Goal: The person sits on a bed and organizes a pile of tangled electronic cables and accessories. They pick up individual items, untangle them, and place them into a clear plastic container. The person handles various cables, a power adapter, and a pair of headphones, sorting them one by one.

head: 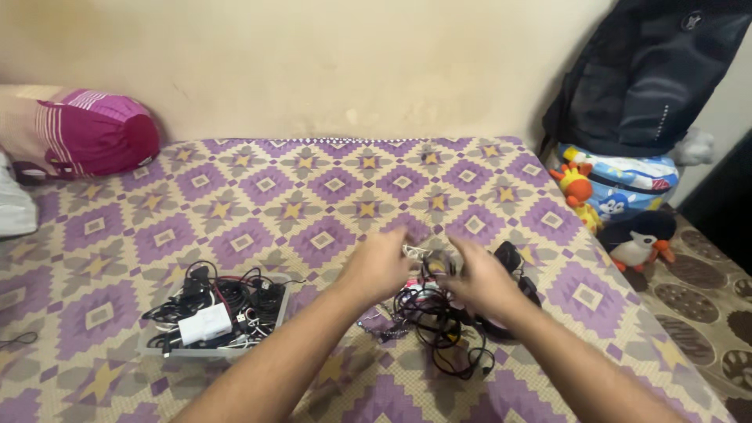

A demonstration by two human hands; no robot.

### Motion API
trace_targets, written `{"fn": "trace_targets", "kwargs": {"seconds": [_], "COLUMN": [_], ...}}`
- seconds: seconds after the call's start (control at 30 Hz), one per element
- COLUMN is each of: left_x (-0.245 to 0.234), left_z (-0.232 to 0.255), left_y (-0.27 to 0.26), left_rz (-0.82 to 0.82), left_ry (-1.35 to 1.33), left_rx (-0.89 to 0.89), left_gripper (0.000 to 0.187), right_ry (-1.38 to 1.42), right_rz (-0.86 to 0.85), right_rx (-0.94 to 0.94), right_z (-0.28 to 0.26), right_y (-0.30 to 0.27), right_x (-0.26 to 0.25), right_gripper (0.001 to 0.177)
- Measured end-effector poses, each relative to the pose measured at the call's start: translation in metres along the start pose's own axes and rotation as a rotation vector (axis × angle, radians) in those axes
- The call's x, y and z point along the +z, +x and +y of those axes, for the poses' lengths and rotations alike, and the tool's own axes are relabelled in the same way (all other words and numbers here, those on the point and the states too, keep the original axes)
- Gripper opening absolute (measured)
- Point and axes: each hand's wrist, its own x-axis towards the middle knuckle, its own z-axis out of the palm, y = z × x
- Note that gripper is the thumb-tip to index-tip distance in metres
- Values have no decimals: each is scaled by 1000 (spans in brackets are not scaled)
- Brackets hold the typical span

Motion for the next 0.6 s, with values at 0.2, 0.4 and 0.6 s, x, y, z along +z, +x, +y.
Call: {"fn": "trace_targets", "kwargs": {"seconds": [0.2, 0.4, 0.6], "left_x": [-22, -79, -108], "left_z": [-94, -167, -170], "left_y": [-32, -79, -114], "left_rz": [-61, -203, -208], "left_ry": [685, 829, 960], "left_rx": [-274, -750, -450], "left_gripper": [22, 30, 30], "right_ry": [-131, -10, 187], "right_rz": [81, -135, -193], "right_rx": [-127, -65, -410], "right_z": [10, -59, -118], "right_y": [-11, -5, -18], "right_x": [25, 60, 91], "right_gripper": [70, 52, 42]}}
